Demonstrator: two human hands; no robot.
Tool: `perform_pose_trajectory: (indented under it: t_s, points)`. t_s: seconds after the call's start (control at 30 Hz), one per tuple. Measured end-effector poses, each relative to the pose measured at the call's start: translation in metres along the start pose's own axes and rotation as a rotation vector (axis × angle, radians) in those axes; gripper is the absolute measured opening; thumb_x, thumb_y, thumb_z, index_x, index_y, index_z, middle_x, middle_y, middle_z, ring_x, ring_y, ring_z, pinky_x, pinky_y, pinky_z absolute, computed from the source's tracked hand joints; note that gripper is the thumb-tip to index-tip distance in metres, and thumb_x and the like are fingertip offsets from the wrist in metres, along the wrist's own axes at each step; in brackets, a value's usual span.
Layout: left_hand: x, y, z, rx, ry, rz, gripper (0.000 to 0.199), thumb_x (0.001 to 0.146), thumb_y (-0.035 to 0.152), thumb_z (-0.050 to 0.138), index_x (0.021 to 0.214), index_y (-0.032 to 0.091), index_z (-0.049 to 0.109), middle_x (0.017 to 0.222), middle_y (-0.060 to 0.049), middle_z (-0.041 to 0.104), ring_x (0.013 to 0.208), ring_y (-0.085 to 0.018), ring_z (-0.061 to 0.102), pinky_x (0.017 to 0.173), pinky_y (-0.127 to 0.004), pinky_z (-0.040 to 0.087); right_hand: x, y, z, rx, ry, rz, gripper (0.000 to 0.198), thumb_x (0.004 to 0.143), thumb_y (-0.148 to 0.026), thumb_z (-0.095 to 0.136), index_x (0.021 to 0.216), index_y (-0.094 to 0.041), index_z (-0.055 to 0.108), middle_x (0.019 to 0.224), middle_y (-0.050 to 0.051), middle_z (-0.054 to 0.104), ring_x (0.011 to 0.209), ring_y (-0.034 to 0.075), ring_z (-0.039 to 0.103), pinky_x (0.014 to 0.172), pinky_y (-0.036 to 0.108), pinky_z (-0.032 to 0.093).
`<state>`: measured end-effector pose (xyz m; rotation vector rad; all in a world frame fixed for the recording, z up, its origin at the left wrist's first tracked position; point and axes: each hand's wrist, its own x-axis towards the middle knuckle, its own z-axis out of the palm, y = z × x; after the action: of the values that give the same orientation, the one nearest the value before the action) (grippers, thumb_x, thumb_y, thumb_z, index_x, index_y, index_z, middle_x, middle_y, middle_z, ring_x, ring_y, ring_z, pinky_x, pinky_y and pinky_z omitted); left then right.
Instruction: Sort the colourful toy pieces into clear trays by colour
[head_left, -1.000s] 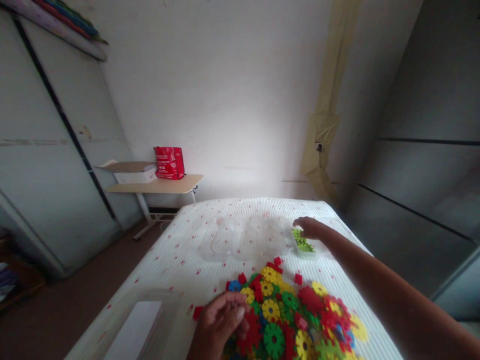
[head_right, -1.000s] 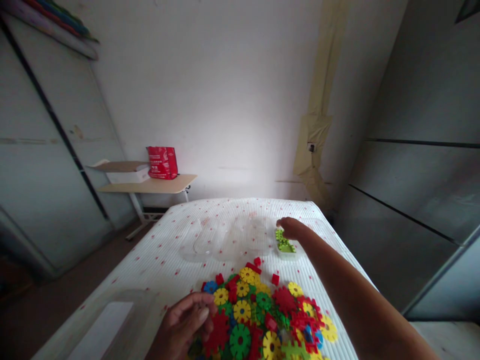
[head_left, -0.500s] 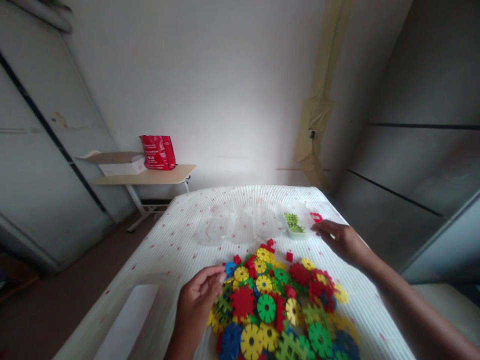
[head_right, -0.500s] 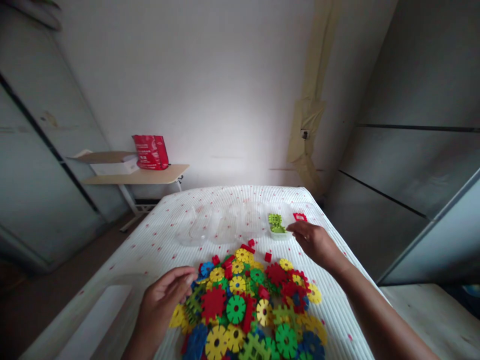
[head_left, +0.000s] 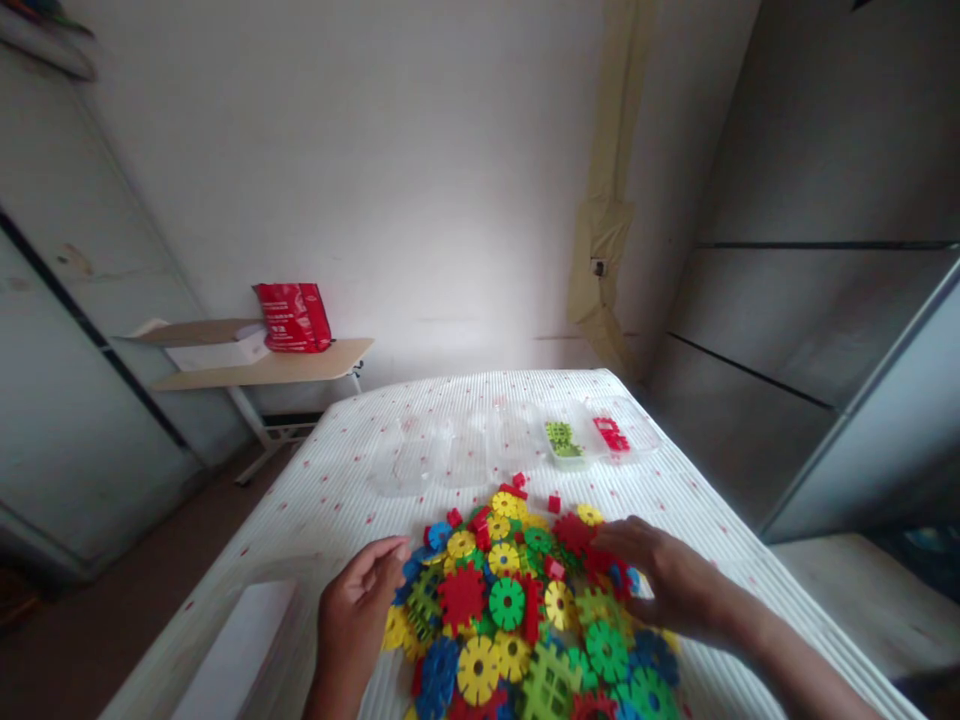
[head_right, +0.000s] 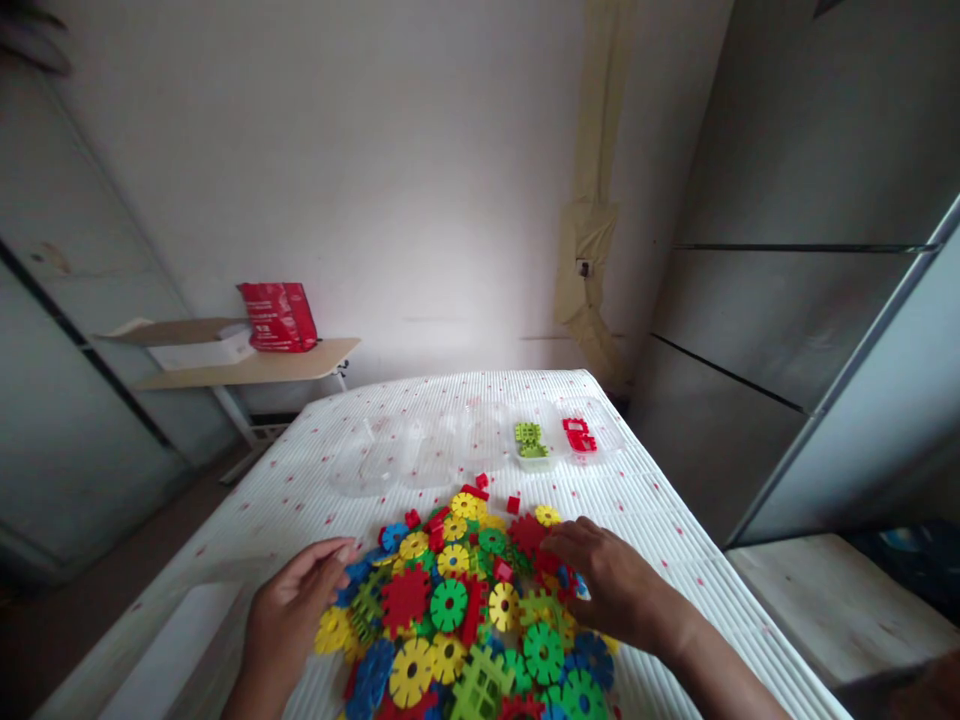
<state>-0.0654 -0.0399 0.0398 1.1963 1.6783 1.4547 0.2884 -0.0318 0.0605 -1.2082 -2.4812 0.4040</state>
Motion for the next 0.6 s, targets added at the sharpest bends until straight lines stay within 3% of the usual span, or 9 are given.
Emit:
perform_pose_trajectory:
  t_s: [0.23,0.47,0.6]
  points:
    - [0.001,-0.005,0.003,-0.012,-0.033,-0.008,0.047,0.057,0.057,0.068,0.080,0.015,0.069,0.071,-0.007,0.072,0.056,-0.018,0.062,0.050,-0.022,0.049,-0.004,0.001,0.006,0.032,0.011,0.045,0.047,0.069,-0.011,0.055,0.115,-0.022,0.056,0.108,0.008,0.062,0.097,0.021,0.057,0.085,0.036,0.048]
    - [0.001,-0.003,0.002,-0.025,-0.027,-0.012,0.047,0.056,0.056,0.068,0.079,0.015,0.069,0.070,-0.006,0.072,0.055,-0.017,0.062,0.050,-0.022,0.049,-0.017,0.019,0.001,0.080,-0.004,0.115,0.067,0.061,-0.002,0.048,0.124,-0.023,0.049,0.123,0.007,0.055,0.114,0.022,0.050,0.098,0.039,0.042]
    - [0.000,-0.001,0.002,-0.009,-0.024,-0.003,0.048,0.057,0.058,0.068,0.079,0.015,0.069,0.070,-0.006,0.072,0.056,-0.017,0.062,0.050,-0.022,0.049,-0.021,0.015,-0.004,0.062,-0.021,0.082,0.072,0.064,-0.008,0.056,0.132,-0.025,0.041,0.135,0.008,0.046,0.122,0.024,0.043,0.101,0.041,0.038]
